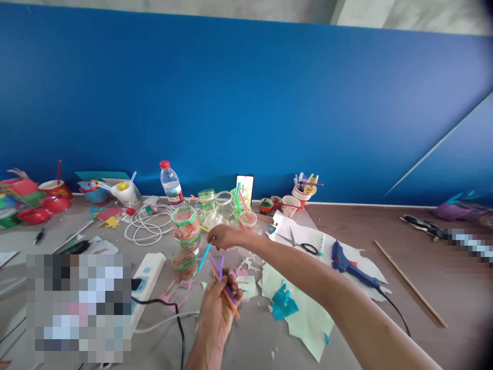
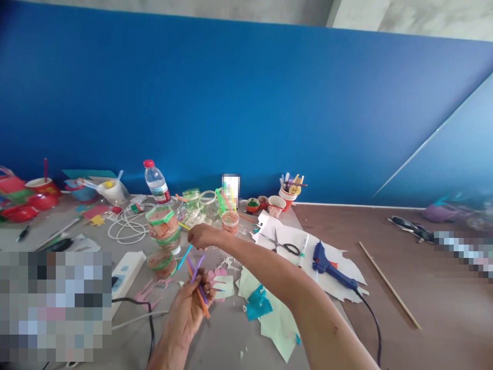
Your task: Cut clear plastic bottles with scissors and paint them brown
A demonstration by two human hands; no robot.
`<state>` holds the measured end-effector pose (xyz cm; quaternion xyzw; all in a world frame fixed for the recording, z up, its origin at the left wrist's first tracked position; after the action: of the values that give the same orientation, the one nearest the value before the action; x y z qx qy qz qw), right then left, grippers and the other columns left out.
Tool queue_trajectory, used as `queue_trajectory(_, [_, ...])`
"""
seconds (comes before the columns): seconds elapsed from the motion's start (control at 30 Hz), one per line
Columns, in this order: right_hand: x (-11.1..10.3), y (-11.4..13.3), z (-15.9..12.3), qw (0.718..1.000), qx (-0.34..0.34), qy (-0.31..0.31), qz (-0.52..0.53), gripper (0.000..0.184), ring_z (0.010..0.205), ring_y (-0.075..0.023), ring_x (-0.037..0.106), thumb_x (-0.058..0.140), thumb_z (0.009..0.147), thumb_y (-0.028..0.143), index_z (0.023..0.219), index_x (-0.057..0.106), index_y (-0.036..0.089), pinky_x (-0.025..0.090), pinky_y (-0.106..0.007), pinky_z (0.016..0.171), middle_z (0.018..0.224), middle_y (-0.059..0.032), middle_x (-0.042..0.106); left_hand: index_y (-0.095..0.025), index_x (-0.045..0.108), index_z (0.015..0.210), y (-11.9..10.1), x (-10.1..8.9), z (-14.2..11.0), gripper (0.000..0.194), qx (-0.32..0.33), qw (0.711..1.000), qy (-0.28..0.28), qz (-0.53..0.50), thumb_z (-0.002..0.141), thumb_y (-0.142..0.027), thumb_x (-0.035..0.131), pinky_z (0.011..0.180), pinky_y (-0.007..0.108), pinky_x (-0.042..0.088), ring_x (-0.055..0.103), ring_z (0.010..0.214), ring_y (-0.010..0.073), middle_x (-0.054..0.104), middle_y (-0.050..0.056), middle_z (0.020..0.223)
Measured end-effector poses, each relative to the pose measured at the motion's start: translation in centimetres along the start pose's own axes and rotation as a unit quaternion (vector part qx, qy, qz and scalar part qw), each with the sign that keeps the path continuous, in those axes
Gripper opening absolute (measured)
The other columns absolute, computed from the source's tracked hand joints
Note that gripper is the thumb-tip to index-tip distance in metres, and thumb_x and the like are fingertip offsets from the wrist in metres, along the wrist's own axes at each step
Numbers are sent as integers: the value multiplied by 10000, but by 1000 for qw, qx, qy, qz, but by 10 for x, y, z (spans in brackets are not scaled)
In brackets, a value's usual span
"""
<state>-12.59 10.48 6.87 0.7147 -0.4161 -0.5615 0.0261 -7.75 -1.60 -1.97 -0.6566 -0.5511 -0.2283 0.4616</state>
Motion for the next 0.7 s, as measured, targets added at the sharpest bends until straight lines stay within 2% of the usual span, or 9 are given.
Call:
queue_trajectory(0.07, [6,-4,4,1000,-4,-5,-19,451,684,-165,700,495,732,55,1137,667,153,486,-182,510,900,-80,753,-115,664,767,0,-5,-3,106,-3,1000,-5,-2,696,-37,653,517,212,504,563,505,85,631,18,637])
queue_trajectory(0.13, [7,-5,8,999,-15,-15,-40,464,868,-209,699,512,709,36,1120,685,166,513,-208,609,1062,-95,725,-125,664,794,1,-12,-7,121,-4,1000,-22,5,720,-36,629,570,248,539,596,541,98,651,19,670])
queue_trajectory(0.2, [9,-4,11,998,-32,-25,-56,458,1031,-244,653,530,726,59,1138,681,192,515,-244,740,1192,-94,676,-136,664,841,2,-16,-9,165,-7,999,-38,18,735,-25,602,669,315,572,646,626,125,688,32,748])
queue_trajectory(0.27, [14,-2,11,996,-46,-29,-76,469,1091,-267,622,533,760,97,1199,647,218,500,-287,810,1236,-97,651,-143,663,869,3,-15,-12,215,-13,999,-38,31,730,-6,574,752,377,573,676,709,156,713,50,824])
queue_trajectory(0.4, [41,12,8,982,-101,9,-159,540,945,-263,666,534,762,107,1284,563,242,490,-292,701,1088,-93,707,-148,667,885,4,-7,-15,276,-25,999,-13,44,702,21,551,823,434,554,690,793,189,731,66,894])
queue_trajectory(0.47, [52,18,6,974,-121,15,-190,514,852,-245,673,555,767,141,1271,556,239,472,-279,642,997,-75,725,-139,672,870,3,-9,-17,234,-36,998,-17,39,735,2,543,849,455,545,692,819,202,736,79,910])
queue_trajectory(0.53, [55,20,5,971,-122,8,-205,457,807,-234,669,559,776,167,1229,575,234,457,-271,608,958,-65,727,-124,672,840,5,-12,-19,159,-59,998,-27,17,812,-76,523,857,492,537,697,827,227,739,101,889])
queue_trajectory(0.6, [57,19,4,971,-118,6,-210,406,804,-230,668,554,769,151,1163,611,228,451,-264,596,962,-63,726,-114,669,832,7,-14,-19,190,-83,996,-31,-5,883,-182,500,843,520,540,702,812,248,740,115,856])
queue_trajectory(0.7, [55,18,2,972,-111,-1,-207,305,862,-241,672,557,775,169,1057,666,210,468,-273,643,1010,-74,724,-116,656,832,8,-19,-13,212,-87,995,-47,-8,915,-216,488,798,473,569,709,772,230,740,101,813])
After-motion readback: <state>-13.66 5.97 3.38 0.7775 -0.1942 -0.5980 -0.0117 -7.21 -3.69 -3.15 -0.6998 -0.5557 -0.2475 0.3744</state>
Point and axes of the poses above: each hand's wrist, its own z-axis towards the middle knuckle, its own x-axis out of the palm, y = z × x, the point moved 10 cm from there along z, towards the middle knuckle
